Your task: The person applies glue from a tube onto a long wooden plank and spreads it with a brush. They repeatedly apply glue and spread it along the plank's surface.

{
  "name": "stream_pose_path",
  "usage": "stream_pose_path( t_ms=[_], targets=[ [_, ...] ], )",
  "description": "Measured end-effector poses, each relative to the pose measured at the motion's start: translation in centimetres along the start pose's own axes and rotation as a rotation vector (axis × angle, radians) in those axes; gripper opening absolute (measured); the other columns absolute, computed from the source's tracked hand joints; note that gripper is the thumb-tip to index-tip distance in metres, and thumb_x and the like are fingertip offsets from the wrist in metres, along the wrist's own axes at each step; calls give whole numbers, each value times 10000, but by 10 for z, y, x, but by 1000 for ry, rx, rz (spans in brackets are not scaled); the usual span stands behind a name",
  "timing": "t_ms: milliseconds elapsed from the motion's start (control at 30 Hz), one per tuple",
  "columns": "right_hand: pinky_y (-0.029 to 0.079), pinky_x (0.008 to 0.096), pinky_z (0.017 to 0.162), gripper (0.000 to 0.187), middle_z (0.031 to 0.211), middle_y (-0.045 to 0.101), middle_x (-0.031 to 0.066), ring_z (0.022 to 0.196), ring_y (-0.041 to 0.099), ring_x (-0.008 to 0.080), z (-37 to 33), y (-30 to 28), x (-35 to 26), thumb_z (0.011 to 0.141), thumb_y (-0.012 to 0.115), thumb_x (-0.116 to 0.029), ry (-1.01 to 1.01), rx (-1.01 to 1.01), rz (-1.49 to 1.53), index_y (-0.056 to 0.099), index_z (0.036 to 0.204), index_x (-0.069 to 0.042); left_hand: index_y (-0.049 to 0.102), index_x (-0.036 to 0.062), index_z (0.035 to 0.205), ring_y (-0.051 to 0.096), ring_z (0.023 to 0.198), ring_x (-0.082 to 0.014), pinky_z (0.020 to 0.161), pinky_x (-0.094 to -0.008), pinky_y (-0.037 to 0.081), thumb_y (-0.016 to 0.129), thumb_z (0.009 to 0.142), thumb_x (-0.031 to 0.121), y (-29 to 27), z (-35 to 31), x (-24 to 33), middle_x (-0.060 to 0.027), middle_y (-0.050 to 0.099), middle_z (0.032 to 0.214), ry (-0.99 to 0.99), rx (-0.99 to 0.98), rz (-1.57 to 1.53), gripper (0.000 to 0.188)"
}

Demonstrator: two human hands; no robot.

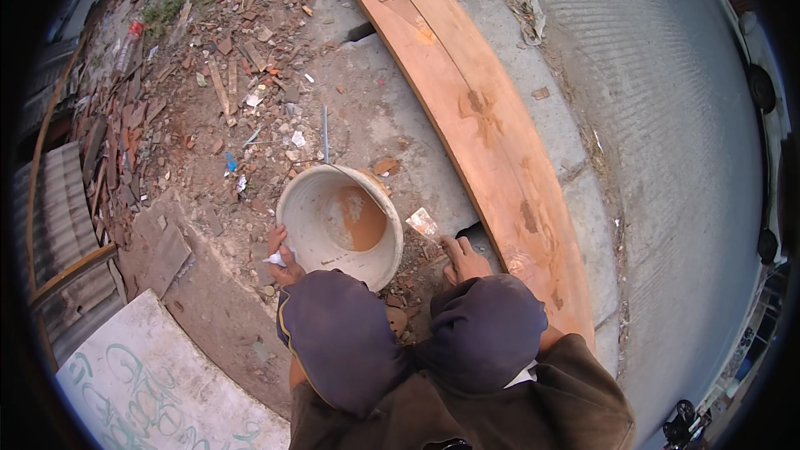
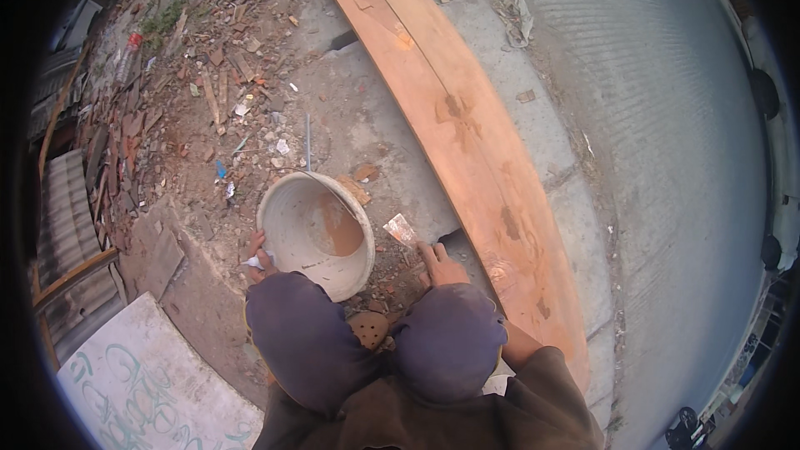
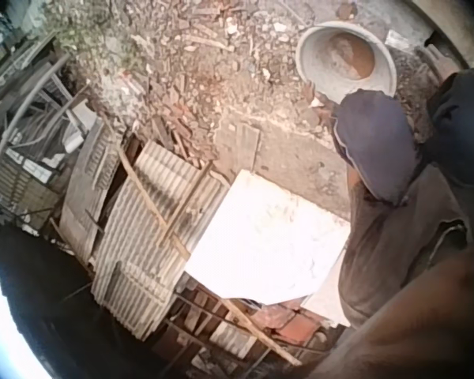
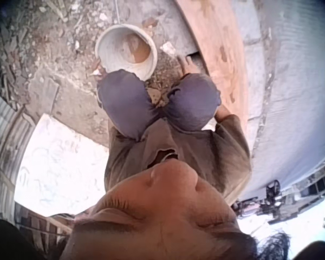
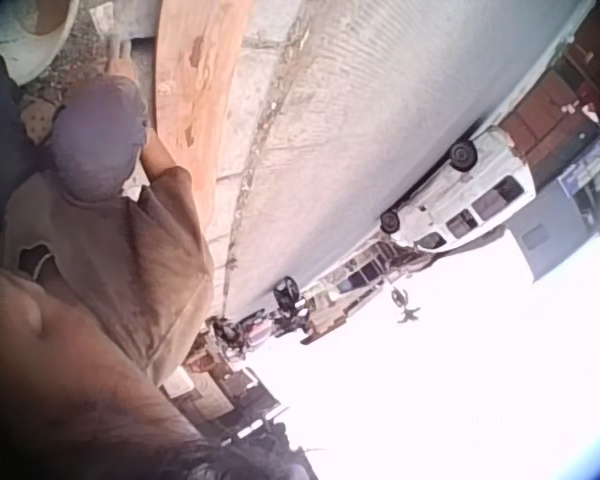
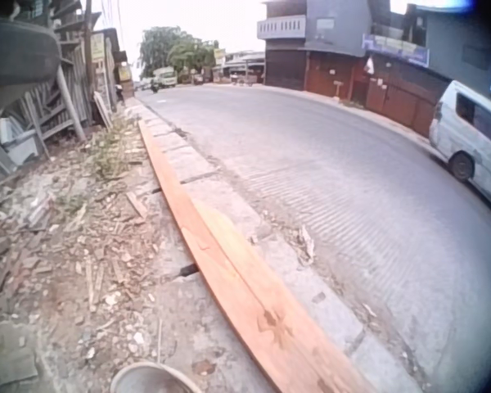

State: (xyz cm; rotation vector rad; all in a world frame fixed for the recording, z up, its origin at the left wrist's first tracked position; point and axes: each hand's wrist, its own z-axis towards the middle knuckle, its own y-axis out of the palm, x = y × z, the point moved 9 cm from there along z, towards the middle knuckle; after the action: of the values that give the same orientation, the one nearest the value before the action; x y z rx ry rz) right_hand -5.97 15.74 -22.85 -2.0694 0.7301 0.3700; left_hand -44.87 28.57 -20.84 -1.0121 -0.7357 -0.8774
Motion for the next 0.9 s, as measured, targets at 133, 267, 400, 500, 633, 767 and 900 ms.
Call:
stream_pose_path(
  t_ms=[133,267,400,500,633,767,900],
  targets=[
    [557,488,747,534,1069,631,205,894,685,401,-11,-90,51,955,564,-188,87,434,-161,472,1480,-164,635,-18,1175,559,1281,-351,1141,-482,365,480,1068,311,1,-2,-7,-187,655,1274,-5,19,-11,379],
    [551,506,731,505,1015,637,270,832,687,413,21,-105,71,991,501,-177,176,418,-262,461,1494,-150,626,-15,1192,562,1279,-348,1147,-486,362,471,1069,308,1,-1,-7,-182,650,1285,13,-26,-3,378],
    [534,551,703,449,875,648,290,767,678,440,102,-155,75,993,482,-171,147,491,-200,529,1438,-124,626,-18,1190,565,1275,-349,1161,-497,353,471,1070,292,14,-3,-10,-176,651,1284,30,-22,-41,367],
    [527,554,709,395,806,659,278,749,667,442,115,-169,60,981,508,-180,114,473,-173,602,1360,-120,626,-20,1190,565,1275,-348,1167,-503,349,472,1072,281,-6,-3,-21,-177,654,1277,-10,2,-13,358],
    [524,545,699,374,804,666,273,741,667,424,82,-148,66,980,512,-201,106,467,-238,625,1328,-123,623,-28,1187,560,1281,-346,1160,-498,355,464,1073,263,-4,-4,-15,-181,658,1270,34,-19,-17,350],
    [528,540,694,378,778,662,276,738,667,427,120,-173,65,977,515,-190,121,571,-229,620,1335,-127,620,-35,1185,557,1283,-345,1151,-493,361,457,1075,252,10,0,-5,-183,659,1268,-2,-31,42,348],
    [532,540,692,374,758,661,271,725,668,424,104,-159,62,974,516,-185,29,574,-263,624,1326,-123,623,-32,1180,558,1280,-343,1153,-495,357,460,1074,251,-1,-1,-9,-187,658,1268,-3,-17,19,344]
  ],
)
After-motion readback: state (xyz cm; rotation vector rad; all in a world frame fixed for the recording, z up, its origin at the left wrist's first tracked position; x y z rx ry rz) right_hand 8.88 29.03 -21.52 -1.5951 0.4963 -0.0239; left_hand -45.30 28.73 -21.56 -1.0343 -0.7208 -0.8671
